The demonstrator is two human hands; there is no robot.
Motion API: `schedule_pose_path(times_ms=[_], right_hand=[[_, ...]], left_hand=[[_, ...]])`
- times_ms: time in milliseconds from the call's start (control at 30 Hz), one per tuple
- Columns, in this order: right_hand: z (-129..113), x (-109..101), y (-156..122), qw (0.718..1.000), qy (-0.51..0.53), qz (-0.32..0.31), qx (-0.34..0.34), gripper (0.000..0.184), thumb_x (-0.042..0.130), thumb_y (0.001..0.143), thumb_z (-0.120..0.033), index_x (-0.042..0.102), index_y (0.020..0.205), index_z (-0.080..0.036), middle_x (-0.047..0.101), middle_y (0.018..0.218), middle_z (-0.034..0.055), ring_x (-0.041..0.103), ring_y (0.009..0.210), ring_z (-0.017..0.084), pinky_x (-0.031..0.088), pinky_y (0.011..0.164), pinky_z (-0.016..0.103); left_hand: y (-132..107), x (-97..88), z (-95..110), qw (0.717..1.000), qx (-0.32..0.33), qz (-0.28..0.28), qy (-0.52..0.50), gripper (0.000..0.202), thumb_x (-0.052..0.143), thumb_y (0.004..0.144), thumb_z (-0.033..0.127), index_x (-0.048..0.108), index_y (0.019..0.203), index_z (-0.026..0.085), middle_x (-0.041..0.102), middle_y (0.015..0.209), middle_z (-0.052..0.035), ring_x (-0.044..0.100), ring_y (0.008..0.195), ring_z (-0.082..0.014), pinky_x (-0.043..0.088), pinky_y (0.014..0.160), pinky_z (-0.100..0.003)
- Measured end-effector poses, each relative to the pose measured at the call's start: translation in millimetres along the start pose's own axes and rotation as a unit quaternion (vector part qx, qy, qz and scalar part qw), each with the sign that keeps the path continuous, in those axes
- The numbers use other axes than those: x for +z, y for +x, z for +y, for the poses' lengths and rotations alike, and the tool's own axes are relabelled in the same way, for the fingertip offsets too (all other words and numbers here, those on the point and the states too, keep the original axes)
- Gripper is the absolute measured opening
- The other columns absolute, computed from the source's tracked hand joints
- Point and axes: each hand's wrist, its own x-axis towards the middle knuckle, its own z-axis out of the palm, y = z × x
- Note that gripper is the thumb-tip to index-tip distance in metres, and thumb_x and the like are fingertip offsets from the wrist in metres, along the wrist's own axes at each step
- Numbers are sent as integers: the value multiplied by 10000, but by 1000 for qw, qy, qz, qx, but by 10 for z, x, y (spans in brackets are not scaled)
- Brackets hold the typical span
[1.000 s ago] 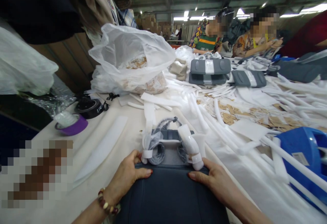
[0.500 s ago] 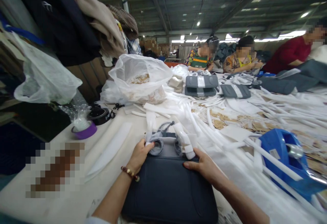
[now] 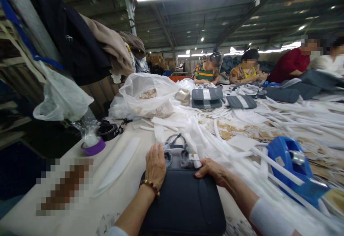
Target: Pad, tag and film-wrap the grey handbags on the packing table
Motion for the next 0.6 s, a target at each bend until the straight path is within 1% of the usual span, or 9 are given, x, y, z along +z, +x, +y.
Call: schedule_pose_path(times_ms=[100, 167, 267, 367, 467, 600], right_hand=[[13, -11, 8, 1000, 19, -15, -6, 304, 672, 396, -105, 693, 696, -144, 661, 570, -12, 579, 573, 147, 424, 615, 255], [23, -19, 16, 999, 29, -19, -9, 312, 682, 391, -98, 698, 700, -145, 657, 560, -11, 583, 580, 150, 424, 614, 251], [39, -33, 27, 999, 39, -21, -10, 306, 681, 391, -88, 702, 690, -148, 651, 553, -13, 585, 584, 156, 425, 618, 257], [57, -49, 40, 999, 46, -19, -4, 307, 677, 400, -88, 711, 699, -147, 658, 569, -8, 586, 592, 164, 429, 622, 268], [78, -61, 67, 998, 60, -14, 6, 319, 675, 413, -92, 721, 724, -144, 662, 573, -2, 581, 588, 162, 420, 602, 258], [72, -54, 93, 994, 102, -25, 3, 338, 678, 443, -104, 726, 775, -148, 679, 625, 5, 586, 597, 159, 420, 613, 254]], left_hand=[[134, -38, 117, 996, 84, -26, -2, 476, 337, 765, -15, 549, 1177, 93, 534, 1273, -165, 435, 1238, -267, 323, 1060, -444], [295, -5, 246, 993, 110, -48, -1, 459, 350, 762, -13, 572, 1140, 121, 574, 1227, -122, 472, 1200, -226, 352, 1047, -390], [562, 132, 438, 992, 93, -84, 9, 364, 317, 827, 23, 615, 1024, 96, 642, 1061, -129, 567, 1047, -212, 432, 943, -343], [729, 287, 541, 989, 67, -131, 24, 336, 308, 872, 84, 642, 913, 87, 669, 912, -145, 616, 919, -232, 471, 827, -344], [782, 381, 544, 982, 68, -172, 33, 338, 311, 886, 124, 647, 902, 106, 673, 890, -143, 625, 903, -241, 469, 783, -341], [857, 450, 502, 971, 91, -216, 39, 326, 338, 875, 135, 663, 898, 130, 683, 897, -138, 629, 922, -238, 457, 788, -326]])
